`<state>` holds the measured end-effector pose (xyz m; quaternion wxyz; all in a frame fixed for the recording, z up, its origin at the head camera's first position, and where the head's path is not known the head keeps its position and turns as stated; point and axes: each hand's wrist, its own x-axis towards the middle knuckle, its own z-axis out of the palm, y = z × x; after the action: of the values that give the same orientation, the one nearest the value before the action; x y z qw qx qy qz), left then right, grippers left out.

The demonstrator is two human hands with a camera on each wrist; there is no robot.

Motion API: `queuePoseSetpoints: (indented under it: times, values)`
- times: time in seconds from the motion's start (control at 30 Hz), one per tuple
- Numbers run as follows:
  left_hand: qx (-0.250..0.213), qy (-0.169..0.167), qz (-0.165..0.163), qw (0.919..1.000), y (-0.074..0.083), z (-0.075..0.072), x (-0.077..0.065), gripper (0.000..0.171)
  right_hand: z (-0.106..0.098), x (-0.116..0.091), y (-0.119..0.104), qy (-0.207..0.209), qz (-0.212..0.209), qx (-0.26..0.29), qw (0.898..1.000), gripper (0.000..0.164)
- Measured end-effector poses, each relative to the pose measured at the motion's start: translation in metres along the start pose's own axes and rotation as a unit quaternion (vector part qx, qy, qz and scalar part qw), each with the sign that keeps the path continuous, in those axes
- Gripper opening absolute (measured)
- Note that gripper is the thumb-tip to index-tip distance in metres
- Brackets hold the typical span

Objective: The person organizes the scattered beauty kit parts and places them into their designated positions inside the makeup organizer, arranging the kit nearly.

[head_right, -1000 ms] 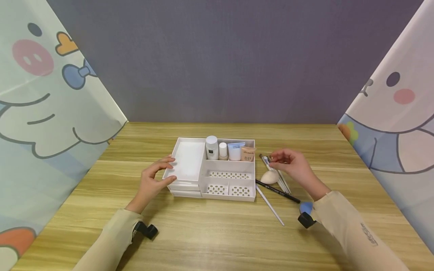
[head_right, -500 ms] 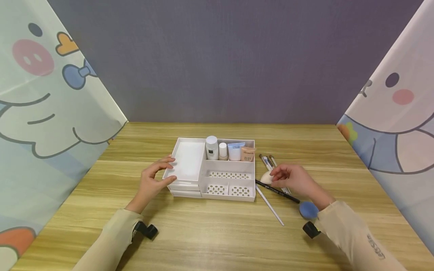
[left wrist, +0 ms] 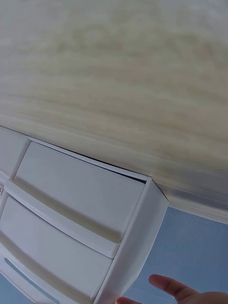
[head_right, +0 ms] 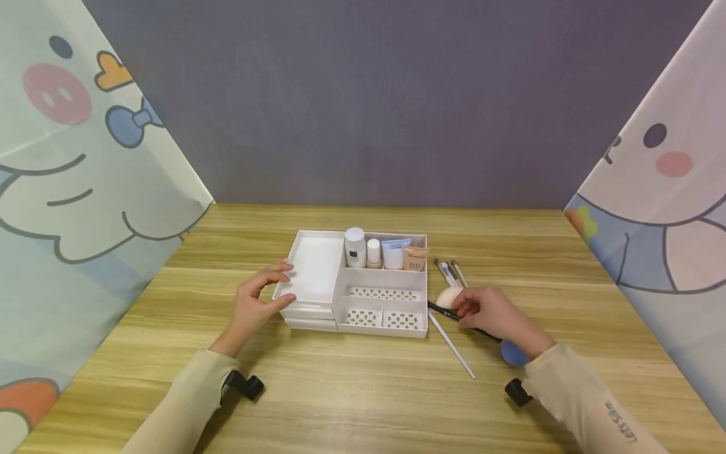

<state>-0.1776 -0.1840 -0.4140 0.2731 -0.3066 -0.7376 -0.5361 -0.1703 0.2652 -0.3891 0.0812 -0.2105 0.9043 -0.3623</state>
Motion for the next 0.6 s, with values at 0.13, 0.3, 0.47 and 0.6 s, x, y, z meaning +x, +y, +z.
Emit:
queuePoseSetpoints:
  times: [0.13, 0.3, 0.47, 0.6]
  values:
    - [0.004, -0.002, -0.012, 0.9999, -0.002, 0.0, -0.001, 0.036, 0.002, 0.0, 0.001, -0.003, 0.006, -0.013, 1.0, 0.023]
    - [0.005, -0.003, -0.019, 0.9998, 0.015, 0.001, 0.004, 0.035, 0.005, -0.002, 0.003, -0.013, -0.003, -0.026, 1.0, 0.024]
    - [0.002, -0.004, -0.02, 0.9998, 0.031, 0.0, 0.009, 0.032, 0.01, -0.002, 0.004, -0.016, -0.013, -0.038, 0.999, 0.024]
    - [0.002, -0.004, -0.007, 1.0, 0.032, 0.0, 0.01, 0.032, 0.012, -0.001, 0.004, -0.012, -0.018, -0.05, 0.999, 0.024]
